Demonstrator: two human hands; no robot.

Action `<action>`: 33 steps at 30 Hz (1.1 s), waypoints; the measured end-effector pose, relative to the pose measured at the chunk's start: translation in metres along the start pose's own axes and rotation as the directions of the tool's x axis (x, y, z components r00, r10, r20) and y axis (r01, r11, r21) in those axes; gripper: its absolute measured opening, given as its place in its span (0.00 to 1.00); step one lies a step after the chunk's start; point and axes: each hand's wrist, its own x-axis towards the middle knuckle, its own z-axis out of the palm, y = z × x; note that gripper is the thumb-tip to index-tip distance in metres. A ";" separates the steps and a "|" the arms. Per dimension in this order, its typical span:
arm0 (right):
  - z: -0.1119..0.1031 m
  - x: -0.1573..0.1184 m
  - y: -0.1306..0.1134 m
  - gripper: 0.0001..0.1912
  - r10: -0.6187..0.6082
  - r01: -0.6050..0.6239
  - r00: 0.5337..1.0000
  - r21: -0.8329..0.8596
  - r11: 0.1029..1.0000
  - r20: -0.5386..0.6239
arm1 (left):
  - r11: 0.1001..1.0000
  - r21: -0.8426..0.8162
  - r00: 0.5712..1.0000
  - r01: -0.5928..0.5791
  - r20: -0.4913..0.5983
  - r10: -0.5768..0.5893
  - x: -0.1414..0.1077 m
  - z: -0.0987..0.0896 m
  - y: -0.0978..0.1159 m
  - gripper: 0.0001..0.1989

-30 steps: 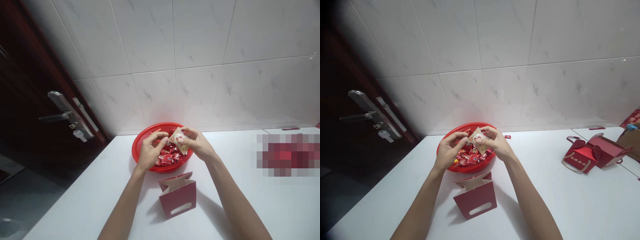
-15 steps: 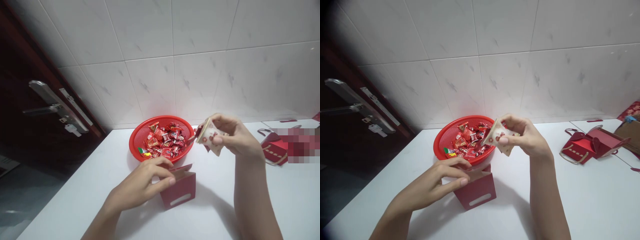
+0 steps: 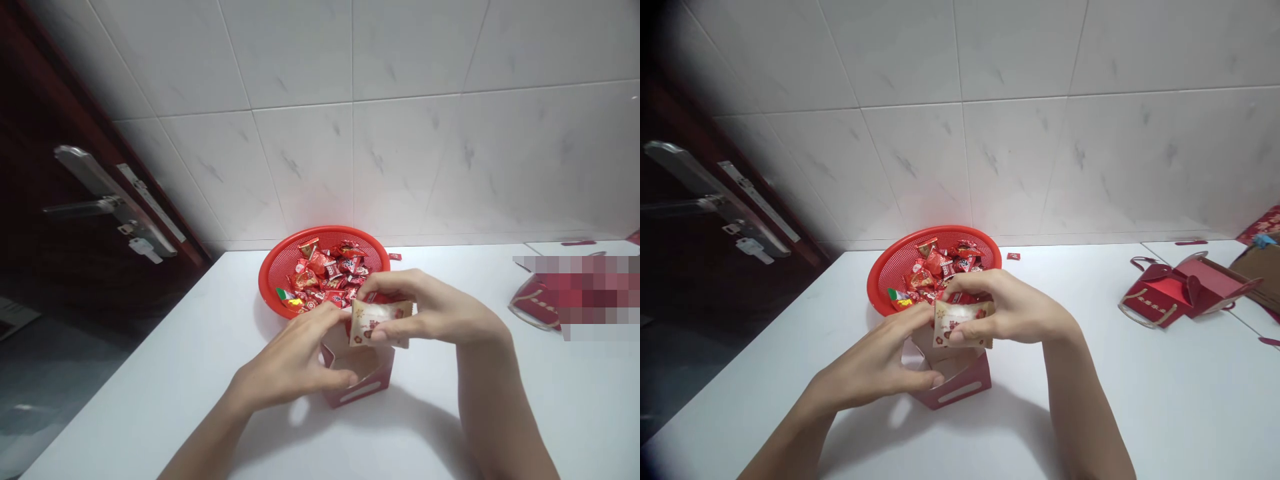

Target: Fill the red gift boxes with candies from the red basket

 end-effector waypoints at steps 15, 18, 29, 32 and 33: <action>0.014 0.005 0.002 0.10 -0.056 0.046 0.998 -0.216 0.975 -0.040 | 0.999 0.038 1.000 -0.010 0.020 0.010 0.003 -0.002 0.003 0.11; 0.014 0.003 0.002 0.11 -0.066 0.056 0.997 -0.186 0.981 -0.049 | 0.999 0.040 1.000 -0.003 0.026 0.002 0.003 -0.002 0.005 0.10; 0.023 0.009 -0.001 0.14 -0.072 0.089 0.996 -0.577 0.812 0.053 | 0.999 0.032 0.999 -0.043 0.019 0.042 0.003 -0.002 -0.001 0.20; 0.021 0.008 0.000 0.13 -0.076 0.123 0.992 -0.582 0.804 0.105 | 0.996 0.050 0.997 -0.075 0.022 0.074 0.002 -0.002 -0.002 0.22; 0.020 0.007 0.000 0.12 -0.086 0.138 0.989 -0.563 0.815 0.118 | 0.995 0.056 0.997 -0.078 0.021 0.077 0.002 -0.002 -0.003 0.22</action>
